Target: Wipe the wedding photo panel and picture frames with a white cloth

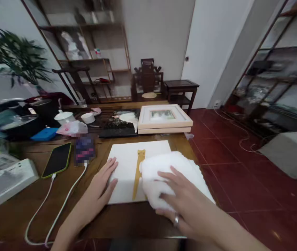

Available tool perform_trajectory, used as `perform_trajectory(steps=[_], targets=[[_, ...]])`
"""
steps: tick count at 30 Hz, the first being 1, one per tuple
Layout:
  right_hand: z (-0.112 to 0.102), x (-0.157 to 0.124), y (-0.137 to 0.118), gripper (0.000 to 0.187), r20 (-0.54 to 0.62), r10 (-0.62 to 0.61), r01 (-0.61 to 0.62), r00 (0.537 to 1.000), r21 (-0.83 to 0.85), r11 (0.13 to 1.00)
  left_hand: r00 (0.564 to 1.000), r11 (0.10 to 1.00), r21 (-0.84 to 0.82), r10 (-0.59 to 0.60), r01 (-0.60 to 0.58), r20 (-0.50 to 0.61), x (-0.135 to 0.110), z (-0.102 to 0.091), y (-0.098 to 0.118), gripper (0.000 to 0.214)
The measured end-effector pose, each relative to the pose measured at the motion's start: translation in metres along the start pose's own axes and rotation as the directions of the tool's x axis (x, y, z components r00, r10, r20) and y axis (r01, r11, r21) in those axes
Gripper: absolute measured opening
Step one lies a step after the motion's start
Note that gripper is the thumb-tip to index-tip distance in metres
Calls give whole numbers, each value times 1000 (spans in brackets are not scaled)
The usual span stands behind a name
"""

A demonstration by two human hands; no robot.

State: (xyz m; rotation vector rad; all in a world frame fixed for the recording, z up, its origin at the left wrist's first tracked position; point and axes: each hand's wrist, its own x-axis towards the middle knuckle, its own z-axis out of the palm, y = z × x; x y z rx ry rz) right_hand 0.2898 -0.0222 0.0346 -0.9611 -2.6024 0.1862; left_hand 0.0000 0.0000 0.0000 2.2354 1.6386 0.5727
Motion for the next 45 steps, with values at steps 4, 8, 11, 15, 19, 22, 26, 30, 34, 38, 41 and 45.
perform_trajectory(steps=[4,8,11,15,19,22,26,30,34,38,41,45], targets=[[-4,1,3,21,43,19,-17,999,-39,999,1000,1000,14,22,-22,2,3,1,-3,51],[2,25,35,29,-17,87,-88,996,-63,994,999,999,25,47,-47,-9,2,0,-4,50],[7,48,59,33,-62,114,-119,991,-75,990,998,998,27,57,-56,-27,2,0,-5,50],[9,57,60,36,-47,162,-166,986,-92,982,998,999,14,45,-44,-45,2,2,-5,49],[3,36,20,31,17,178,-176,984,-95,980,997,999,-14,34,-35,-63,2,3,-5,48],[-10,14,-15,20,74,91,-86,993,-63,994,998,998,-49,24,-27,-65,1,3,-4,48],[-24,2,-36,15,134,62,-54,989,-64,996,999,995,-98,-5,1,-36,0,1,-3,48],[-17,22,-16,25,105,221,-218,970,-40,975,999,995,-102,-21,17,-35,-1,0,-2,48],[2,57,22,31,67,274,-272,959,-38,961,998,999,-42,32,-34,-46,0,1,-3,47],[11,61,27,29,45,265,-262,963,-56,963,997,998,-9,58,-59,-54,1,3,-6,47],[15,37,2,33,57,234,-230,971,-68,971,997,999,-5,51,-52,-56,0,5,-7,47],[24,1,-29,24,40,45,-42,998,-86,995,995,998,-2,65,-65,-76,0,6,-7,47]])
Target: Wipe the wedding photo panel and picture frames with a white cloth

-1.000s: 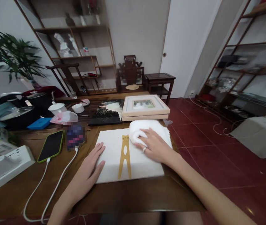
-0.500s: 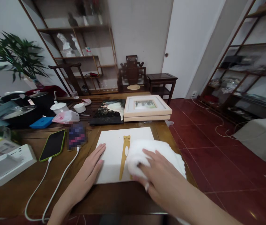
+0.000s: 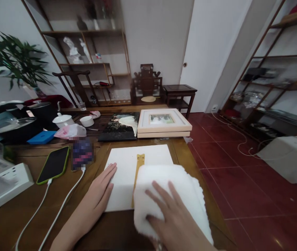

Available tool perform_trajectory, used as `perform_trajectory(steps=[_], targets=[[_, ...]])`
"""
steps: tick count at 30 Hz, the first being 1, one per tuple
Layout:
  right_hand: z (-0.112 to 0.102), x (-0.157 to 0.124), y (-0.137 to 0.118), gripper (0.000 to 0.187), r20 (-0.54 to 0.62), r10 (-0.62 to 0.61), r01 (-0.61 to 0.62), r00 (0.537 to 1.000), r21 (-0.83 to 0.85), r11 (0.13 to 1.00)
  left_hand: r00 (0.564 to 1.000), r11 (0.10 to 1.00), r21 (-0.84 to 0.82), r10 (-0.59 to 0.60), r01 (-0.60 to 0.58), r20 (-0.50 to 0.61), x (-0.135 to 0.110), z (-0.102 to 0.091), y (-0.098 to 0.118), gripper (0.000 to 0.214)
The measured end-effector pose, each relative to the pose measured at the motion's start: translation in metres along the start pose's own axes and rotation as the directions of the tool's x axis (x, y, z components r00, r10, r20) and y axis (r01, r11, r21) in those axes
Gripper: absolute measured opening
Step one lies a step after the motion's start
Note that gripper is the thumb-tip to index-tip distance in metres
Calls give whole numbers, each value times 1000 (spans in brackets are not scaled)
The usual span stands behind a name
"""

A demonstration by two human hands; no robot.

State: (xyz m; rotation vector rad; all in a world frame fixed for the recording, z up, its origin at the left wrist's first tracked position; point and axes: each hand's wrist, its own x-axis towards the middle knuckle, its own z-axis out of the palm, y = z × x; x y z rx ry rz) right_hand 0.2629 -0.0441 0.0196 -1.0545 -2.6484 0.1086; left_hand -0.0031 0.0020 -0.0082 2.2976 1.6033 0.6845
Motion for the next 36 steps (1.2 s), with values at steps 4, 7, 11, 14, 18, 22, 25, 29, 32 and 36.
perform_trajectory(steps=[4,7,11,14,18,22,25,29,32,36], targets=[[-1,0,-1,15,-57,-82,84,995,26,996,999,1000,15,24,-24,-28,1,0,-1,47],[-10,26,13,27,10,52,-53,999,98,994,999,999,13,40,-39,-31,2,0,-1,47],[-14,74,45,27,8,112,-112,994,137,984,1000,1000,5,21,-21,-11,3,-1,0,47],[-9,103,64,32,3,109,-108,994,101,989,1000,1000,1,5,-5,8,3,-1,0,47],[-3,106,58,30,50,95,-98,994,57,994,1000,1000,-5,8,-8,9,2,-1,0,46],[-1,70,18,40,137,-28,14,990,98,995,1000,1000,-3,16,-16,-6,1,-1,-1,46],[-1,43,-6,21,169,-193,168,967,151,974,999,1000,-9,30,-30,-16,2,-1,-1,47],[-6,35,-7,19,184,-227,196,956,172,965,1000,1000,-11,27,-27,-8,3,-1,-1,46],[-11,54,15,37,162,-130,103,978,165,981,1000,1000,-16,24,-24,-9,3,-1,-1,46],[-11,95,52,31,109,-56,43,992,111,993,1000,1000,-14,7,-7,8,3,-2,1,46]])
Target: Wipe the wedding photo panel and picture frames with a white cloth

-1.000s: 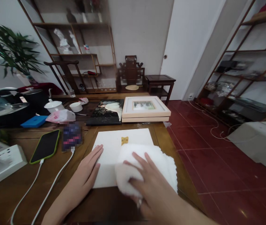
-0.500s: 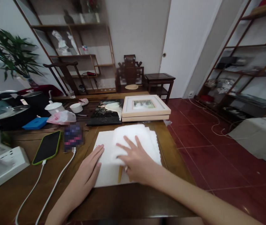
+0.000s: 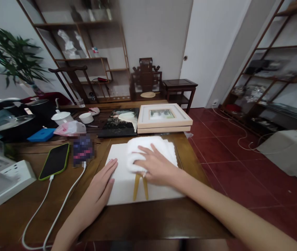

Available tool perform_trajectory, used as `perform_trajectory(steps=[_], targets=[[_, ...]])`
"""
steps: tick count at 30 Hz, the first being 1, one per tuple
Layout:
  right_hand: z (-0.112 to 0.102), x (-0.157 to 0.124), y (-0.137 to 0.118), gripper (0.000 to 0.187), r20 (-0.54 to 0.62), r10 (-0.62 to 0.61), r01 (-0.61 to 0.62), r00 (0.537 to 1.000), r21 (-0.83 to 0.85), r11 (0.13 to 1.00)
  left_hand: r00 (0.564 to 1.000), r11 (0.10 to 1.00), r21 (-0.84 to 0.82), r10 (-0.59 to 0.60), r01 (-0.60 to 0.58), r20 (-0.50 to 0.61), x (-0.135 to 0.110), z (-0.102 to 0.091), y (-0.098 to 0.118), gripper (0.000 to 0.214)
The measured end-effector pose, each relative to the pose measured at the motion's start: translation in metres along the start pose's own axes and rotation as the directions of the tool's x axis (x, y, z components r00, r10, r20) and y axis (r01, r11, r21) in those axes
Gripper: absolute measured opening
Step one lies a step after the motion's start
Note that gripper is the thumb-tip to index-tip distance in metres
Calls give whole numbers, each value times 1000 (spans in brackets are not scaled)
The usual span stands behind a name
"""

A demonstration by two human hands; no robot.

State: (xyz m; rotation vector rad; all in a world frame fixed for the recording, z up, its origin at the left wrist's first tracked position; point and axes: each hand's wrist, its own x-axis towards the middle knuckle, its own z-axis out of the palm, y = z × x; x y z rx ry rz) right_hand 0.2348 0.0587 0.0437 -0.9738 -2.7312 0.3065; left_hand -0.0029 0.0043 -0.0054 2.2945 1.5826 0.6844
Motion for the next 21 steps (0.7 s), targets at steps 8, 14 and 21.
perform_trajectory(steps=[8,14,21], targets=[[9,8,-14,36,36,-10,13,999,-85,996,999,999,-17,-28,28,16,0,1,0,47],[23,-42,-67,19,86,-142,145,986,-27,989,1000,999,-34,-9,9,-10,0,3,-3,46],[5,-33,-17,33,19,-16,15,1000,46,999,1000,1000,-16,-13,13,0,-1,1,-1,46]])
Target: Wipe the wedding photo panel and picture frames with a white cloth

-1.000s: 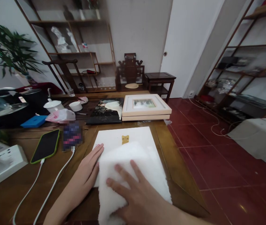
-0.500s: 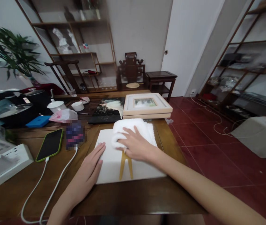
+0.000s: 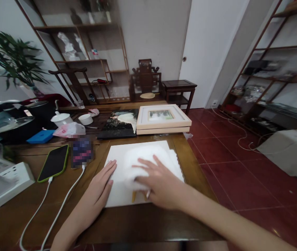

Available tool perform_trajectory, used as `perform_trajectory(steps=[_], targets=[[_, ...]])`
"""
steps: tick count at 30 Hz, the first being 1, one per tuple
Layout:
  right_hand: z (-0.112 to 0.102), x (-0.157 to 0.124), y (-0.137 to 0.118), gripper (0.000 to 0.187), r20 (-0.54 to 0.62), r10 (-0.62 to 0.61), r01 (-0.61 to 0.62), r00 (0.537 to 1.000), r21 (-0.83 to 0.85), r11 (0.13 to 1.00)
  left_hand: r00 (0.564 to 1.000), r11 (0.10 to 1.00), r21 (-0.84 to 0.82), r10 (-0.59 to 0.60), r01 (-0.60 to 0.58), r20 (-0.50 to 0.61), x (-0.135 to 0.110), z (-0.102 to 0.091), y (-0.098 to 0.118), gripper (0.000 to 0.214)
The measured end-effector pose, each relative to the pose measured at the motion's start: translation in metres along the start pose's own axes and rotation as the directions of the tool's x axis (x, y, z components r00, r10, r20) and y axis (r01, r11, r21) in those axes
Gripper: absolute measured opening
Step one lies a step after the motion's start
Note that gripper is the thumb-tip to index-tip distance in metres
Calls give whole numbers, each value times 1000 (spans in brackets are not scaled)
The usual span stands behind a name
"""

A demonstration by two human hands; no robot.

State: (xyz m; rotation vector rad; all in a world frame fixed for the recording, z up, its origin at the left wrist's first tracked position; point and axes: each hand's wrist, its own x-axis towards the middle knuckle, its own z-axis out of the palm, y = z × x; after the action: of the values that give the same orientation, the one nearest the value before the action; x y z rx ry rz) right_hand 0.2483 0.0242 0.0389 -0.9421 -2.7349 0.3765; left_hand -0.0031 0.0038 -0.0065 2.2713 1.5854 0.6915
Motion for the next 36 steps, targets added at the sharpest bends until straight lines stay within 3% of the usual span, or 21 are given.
perform_trajectory(steps=[4,8,11,15,17,19,22,26,29,33,36], targets=[[-4,20,35,33,-108,186,-190,977,-26,981,1000,1000,4,-21,20,18,0,-2,2,47],[6,28,18,37,-138,357,-362,924,-15,932,1000,1000,4,-9,9,13,0,-2,2,46],[17,20,-18,35,-85,308,-312,948,-33,950,1000,1000,-1,6,-6,-1,0,-1,0,45],[37,-6,-54,24,-34,103,-104,994,-37,994,1000,1000,-3,11,-11,-5,0,0,-1,46],[45,-20,-57,14,-74,2,-6,997,-57,998,1000,1000,3,3,-3,0,0,0,0,46],[44,-30,-52,14,-117,-22,15,993,-61,998,1000,1000,9,-6,5,9,-1,0,0,46],[28,-31,-32,29,-152,114,-119,982,-21,993,1000,1000,14,-6,6,27,-1,-1,1,47],[6,-5,-4,32,-171,311,-312,935,23,950,999,1000,5,-12,12,42,0,-2,1,48],[3,26,7,32,-149,365,-369,919,0,929,999,999,-20,-26,27,47,0,-4,3,48],[8,71,4,38,-84,291,-298,953,-88,950,998,993,-103,-52,54,20,1,-4,4,46],[12,92,-5,38,-37,197,-200,980,-168,965,984,984,-147,-116,97,-131,2,-2,0,44]])
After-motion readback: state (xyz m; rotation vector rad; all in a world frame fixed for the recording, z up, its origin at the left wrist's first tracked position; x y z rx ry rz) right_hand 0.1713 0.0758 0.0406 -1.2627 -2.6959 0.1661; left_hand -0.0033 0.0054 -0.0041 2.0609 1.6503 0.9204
